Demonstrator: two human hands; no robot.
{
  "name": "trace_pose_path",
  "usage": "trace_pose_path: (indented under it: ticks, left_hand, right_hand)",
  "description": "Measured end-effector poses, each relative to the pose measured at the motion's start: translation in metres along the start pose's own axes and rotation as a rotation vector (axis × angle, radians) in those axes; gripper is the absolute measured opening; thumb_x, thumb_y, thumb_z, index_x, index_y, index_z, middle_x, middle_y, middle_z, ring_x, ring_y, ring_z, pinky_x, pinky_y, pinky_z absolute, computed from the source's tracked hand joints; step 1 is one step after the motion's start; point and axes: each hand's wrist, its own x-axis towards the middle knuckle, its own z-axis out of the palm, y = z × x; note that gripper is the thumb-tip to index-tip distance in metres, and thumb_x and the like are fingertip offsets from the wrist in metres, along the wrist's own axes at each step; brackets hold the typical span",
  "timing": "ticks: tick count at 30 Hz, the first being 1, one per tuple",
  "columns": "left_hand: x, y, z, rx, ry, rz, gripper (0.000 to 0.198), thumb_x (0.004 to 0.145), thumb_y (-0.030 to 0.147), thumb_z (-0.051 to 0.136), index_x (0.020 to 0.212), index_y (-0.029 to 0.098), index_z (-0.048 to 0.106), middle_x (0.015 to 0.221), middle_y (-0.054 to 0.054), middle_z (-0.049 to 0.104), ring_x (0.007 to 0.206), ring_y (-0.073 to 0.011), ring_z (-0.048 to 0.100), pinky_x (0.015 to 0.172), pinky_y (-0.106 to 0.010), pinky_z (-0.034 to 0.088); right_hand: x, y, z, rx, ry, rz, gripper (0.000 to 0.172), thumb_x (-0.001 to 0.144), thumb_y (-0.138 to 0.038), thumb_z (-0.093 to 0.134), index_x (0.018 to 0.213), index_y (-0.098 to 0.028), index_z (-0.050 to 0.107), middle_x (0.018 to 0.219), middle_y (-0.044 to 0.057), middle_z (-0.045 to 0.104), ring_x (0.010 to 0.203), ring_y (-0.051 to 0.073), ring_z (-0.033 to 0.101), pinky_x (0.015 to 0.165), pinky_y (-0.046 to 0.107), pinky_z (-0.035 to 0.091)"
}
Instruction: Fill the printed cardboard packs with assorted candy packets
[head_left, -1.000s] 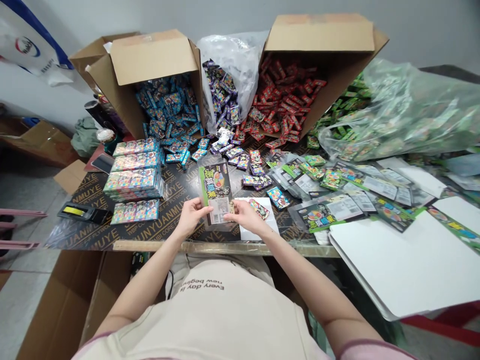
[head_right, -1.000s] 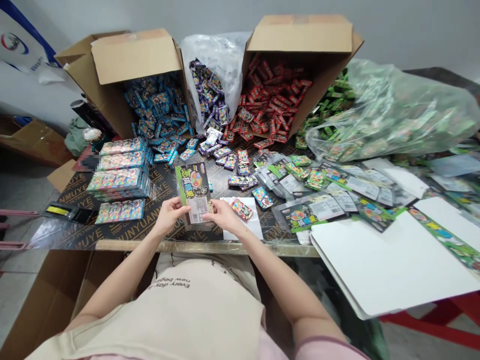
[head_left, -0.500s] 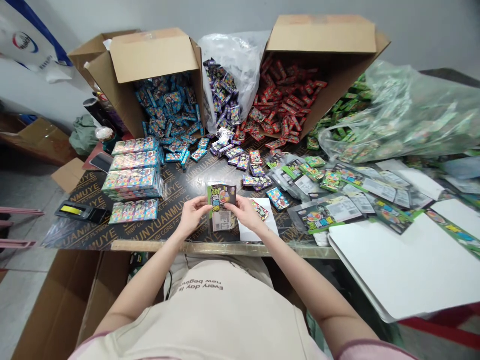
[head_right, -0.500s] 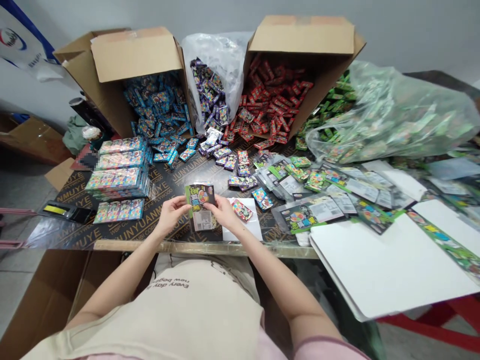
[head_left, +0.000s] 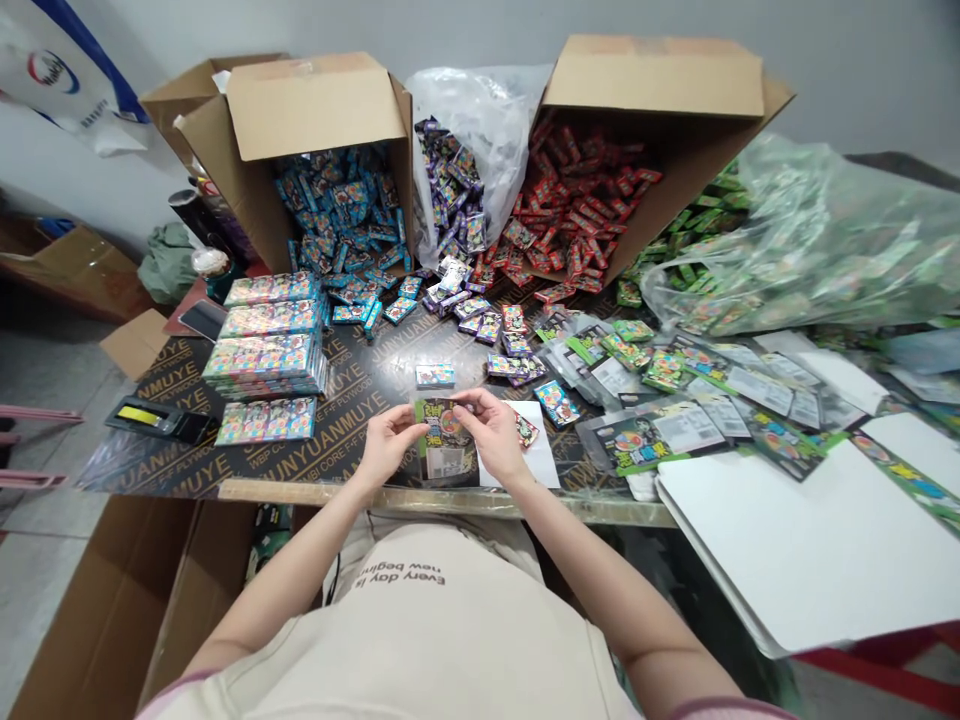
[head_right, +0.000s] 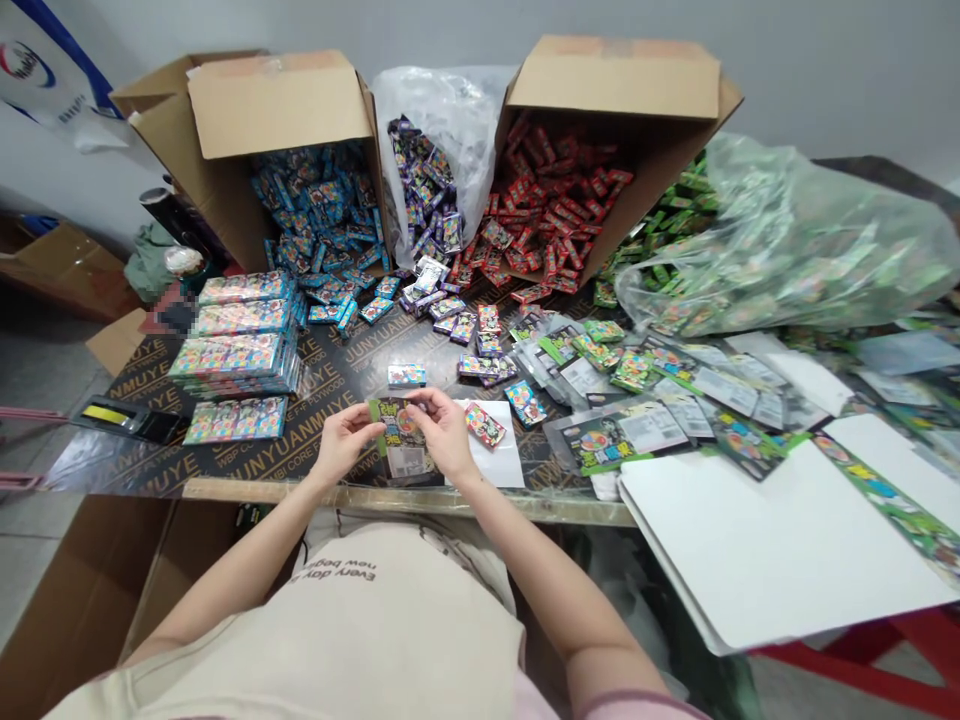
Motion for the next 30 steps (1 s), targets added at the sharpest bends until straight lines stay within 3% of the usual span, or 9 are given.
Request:
trace_pose_path:
  ticks: [5,10,15,19,21,26,28,30]
  left_hand:
    - [-0.004,0.004,0.001,-0.048,0.033,-0.003,0.033,0.064,0.032,0.082,0.091,0.017,0.073,0.09,-0.007,0.073,0.08,-0.0225,0.067,0.08,-0.034,0.052]
    - [-0.01,0.005,0.007,0.003,0.067,0.02,0.026,0.065,0.03,0.081,0.086,0.016,0.075,0.082,-0.005,0.073,0.074,-0.0199,0.065,0.072,-0.03,0.051]
    - [-0.008,0.012,0.012,-0.312,0.114,-0.138,0.032,0.063,0.036,0.08,0.087,0.016,0.075,0.092,-0.009,0.074,0.089,-0.022,0.067,0.082,-0.031,0.051]
    - [-0.002,0.03,0.011,-0.293,0.042,-0.263,0.023,0.059,0.028,0.08,0.078,0.016,0.075,0.084,-0.008,0.074,0.082,-0.0192,0.068,0.078,-0.027,0.051]
    - [-0.003,0.04,0.009,-0.159,0.028,-0.149,0.019,0.061,0.023,0.078,0.079,0.018,0.075,0.083,-0.006,0.074,0.08,-0.0191,0.069,0.079,-0.028,0.052]
    - [-0.011,0.055,0.004,0.367,-0.046,0.366,0.01,0.075,0.019,0.068,0.081,0.021,0.076,0.089,-0.006,0.074,0.084,-0.0198,0.07,0.082,-0.031,0.053]
    - [-0.011,0.058,0.003,0.433,-0.073,0.413,0.007,0.076,0.02,0.07,0.08,0.021,0.076,0.088,-0.006,0.074,0.081,-0.0199,0.07,0.08,-0.031,0.054]
    - [-0.008,0.059,0.002,0.436,-0.073,0.37,0.005,0.076,0.022,0.072,0.079,0.02,0.076,0.085,-0.006,0.074,0.078,-0.0196,0.07,0.076,-0.03,0.055]
  right_hand:
    - [-0.005,0.001,0.001,0.004,0.043,-0.014,0.026,0.07,-0.041,0.075,0.084,-0.023,0.063,0.083,0.001,0.068,0.075,0.018,0.064,0.069,0.03,0.052]
    - [-0.01,-0.004,0.008,0.18,0.08,-0.028,0.032,0.086,-0.052,0.054,0.084,-0.023,0.068,0.091,0.005,0.073,0.091,0.023,0.067,0.086,0.038,0.051]
    - [-0.008,-0.013,0.007,0.255,0.022,0.077,0.015,0.074,-0.037,0.068,0.081,-0.023,0.069,0.086,0.002,0.075,0.078,0.021,0.07,0.085,0.039,0.053]
    - [-0.004,-0.015,-0.003,0.207,-0.049,0.088,0.012,0.07,-0.03,0.073,0.077,-0.023,0.067,0.083,0.001,0.076,0.078,0.02,0.071,0.079,0.036,0.055]
    - [-0.003,-0.015,-0.01,0.05,-0.053,-0.013,0.009,0.072,-0.029,0.073,0.079,-0.024,0.07,0.087,0.002,0.076,0.082,0.021,0.071,0.077,0.035,0.055]
    - [-0.003,-0.016,-0.029,-0.302,-0.142,-0.396,0.009,0.075,-0.025,0.073,0.083,-0.026,0.077,0.095,0.003,0.076,0.091,0.022,0.072,0.088,0.037,0.055]
    - [-0.004,-0.02,-0.034,-0.368,-0.193,-0.434,0.009,0.077,-0.025,0.072,0.085,-0.025,0.077,0.096,0.004,0.075,0.091,0.022,0.072,0.087,0.037,0.056]
    - [-0.004,-0.025,-0.035,-0.404,-0.201,-0.423,0.01,0.079,-0.026,0.07,0.086,-0.024,0.077,0.094,0.005,0.076,0.088,0.021,0.072,0.083,0.035,0.057]
